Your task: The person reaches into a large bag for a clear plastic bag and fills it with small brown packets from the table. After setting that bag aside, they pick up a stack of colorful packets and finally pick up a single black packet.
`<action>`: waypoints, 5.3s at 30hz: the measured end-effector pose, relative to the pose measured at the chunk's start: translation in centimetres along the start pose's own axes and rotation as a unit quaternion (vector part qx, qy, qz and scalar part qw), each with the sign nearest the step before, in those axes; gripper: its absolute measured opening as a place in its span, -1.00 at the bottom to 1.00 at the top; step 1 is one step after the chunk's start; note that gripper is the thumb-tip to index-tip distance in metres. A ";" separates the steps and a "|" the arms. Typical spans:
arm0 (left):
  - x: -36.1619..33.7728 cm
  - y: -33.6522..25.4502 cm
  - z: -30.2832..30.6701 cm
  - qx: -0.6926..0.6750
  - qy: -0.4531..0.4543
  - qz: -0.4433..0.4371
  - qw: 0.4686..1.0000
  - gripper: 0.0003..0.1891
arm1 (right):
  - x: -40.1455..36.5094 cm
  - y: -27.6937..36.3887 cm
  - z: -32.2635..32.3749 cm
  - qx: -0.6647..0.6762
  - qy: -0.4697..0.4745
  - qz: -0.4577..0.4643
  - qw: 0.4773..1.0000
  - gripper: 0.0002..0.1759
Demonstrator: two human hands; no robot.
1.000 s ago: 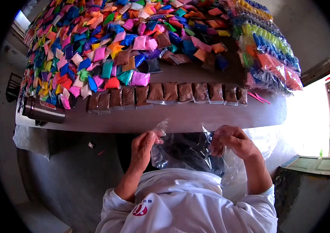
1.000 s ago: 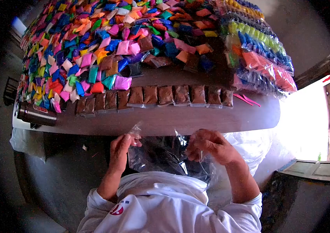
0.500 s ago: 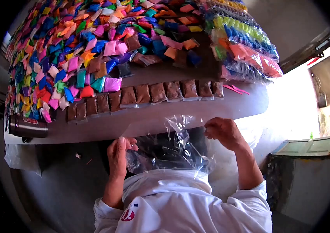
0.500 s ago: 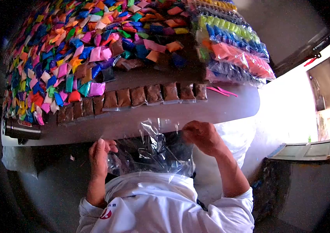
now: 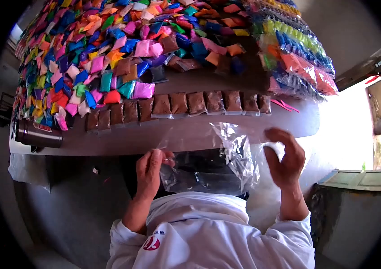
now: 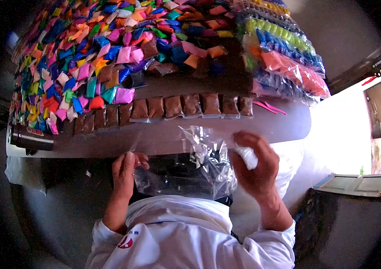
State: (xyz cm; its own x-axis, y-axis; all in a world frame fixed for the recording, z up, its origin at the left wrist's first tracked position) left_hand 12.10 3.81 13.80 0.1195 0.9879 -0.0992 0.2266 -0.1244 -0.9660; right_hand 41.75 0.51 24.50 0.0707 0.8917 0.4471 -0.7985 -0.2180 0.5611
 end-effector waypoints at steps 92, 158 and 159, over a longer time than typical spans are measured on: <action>5.7 2.0 5.5 0.056 -0.054 -0.120 0.990 -0.73 | 2.3 1.5 -16.4 -0.106 0.295 0.126 0.941 -0.85; 5.5 2.8 5.6 0.005 -0.079 -0.104 0.991 -0.72 | 4.2 -12.0 -6.3 0.019 -0.104 -0.084 0.991 -0.55; 5.5 2.5 5.4 -0.003 -0.073 -0.115 0.991 -0.72 | 3.8 -11.2 -5.8 0.082 -0.144 -0.073 0.983 -0.55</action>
State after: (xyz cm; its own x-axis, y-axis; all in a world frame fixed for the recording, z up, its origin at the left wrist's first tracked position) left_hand 8.07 9.43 9.59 -0.0777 0.9930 0.0889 0.2383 0.1051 -0.9655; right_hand 47.53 8.60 15.87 0.3637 0.7736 0.5189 -0.6622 -0.1771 0.7281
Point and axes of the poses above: each hand's wrist, its own x-axis towards the middle knuckle, its own z-axis out of the back of the hand, y = z × x, the point moved 3 cm from there along x, towards the middle knuckle, and after that the axes turned 8 degrees about -x, right-handed, at the moved point
